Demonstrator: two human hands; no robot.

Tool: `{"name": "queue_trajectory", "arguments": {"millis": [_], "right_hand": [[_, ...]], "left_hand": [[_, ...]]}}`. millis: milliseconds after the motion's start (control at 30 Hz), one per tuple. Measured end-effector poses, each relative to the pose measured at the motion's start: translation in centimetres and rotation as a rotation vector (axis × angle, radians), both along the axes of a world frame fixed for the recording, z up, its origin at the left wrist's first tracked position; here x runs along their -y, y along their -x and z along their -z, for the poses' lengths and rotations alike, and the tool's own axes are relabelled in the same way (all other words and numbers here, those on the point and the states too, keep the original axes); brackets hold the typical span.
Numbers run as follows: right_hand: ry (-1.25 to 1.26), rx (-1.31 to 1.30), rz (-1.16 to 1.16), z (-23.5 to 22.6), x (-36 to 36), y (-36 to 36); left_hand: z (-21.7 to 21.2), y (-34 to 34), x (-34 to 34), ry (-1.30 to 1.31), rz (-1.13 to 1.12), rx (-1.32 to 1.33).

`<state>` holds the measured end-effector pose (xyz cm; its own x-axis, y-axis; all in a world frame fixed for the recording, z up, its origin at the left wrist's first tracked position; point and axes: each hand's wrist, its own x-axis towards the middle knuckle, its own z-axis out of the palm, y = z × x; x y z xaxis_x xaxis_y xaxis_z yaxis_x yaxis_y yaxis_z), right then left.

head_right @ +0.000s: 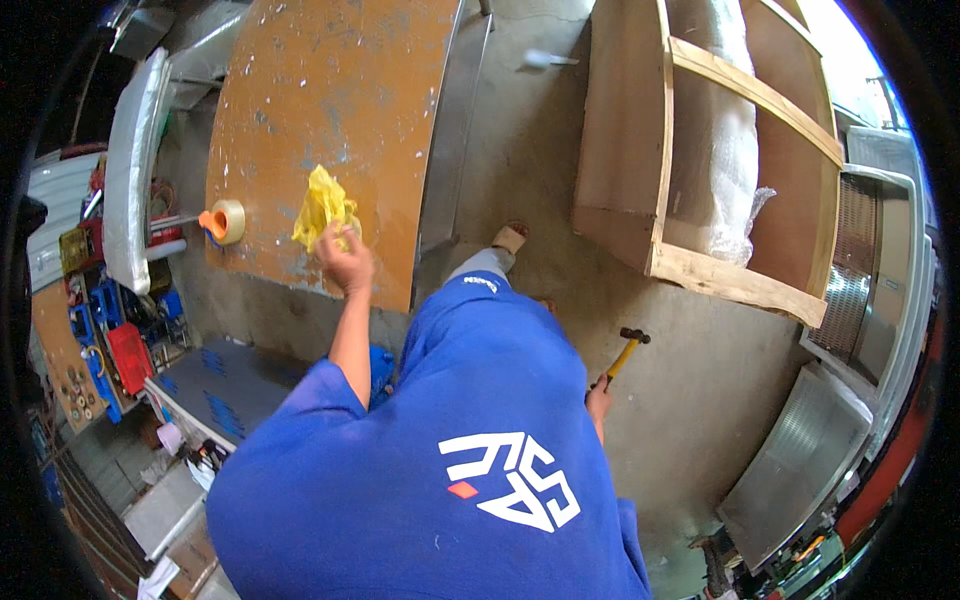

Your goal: The person assembles a wooden frame around a bubble-wrapped item using a hammer and nails. They position the frame, hammer nails into the wood, and adjust the frame as needed.

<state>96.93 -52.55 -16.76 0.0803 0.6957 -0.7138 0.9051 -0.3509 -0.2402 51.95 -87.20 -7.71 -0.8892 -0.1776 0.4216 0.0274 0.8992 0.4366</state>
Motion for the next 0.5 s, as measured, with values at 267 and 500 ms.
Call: {"name": "queue_trajectory", "arguments": {"millis": [267, 500], "right_hand": [[0.103, 0.001, 0.129, -2.5, 2.9, 3.5], [-0.004, -0.012, 0.485, -4.3, 8.9, 4.6]], "left_hand": [[8.6, 12.3, 17.1, -0.585, -0.098, 0.925], [6.7, 12.9, 3.6, 0.158, 0.416, 0.621]]}}
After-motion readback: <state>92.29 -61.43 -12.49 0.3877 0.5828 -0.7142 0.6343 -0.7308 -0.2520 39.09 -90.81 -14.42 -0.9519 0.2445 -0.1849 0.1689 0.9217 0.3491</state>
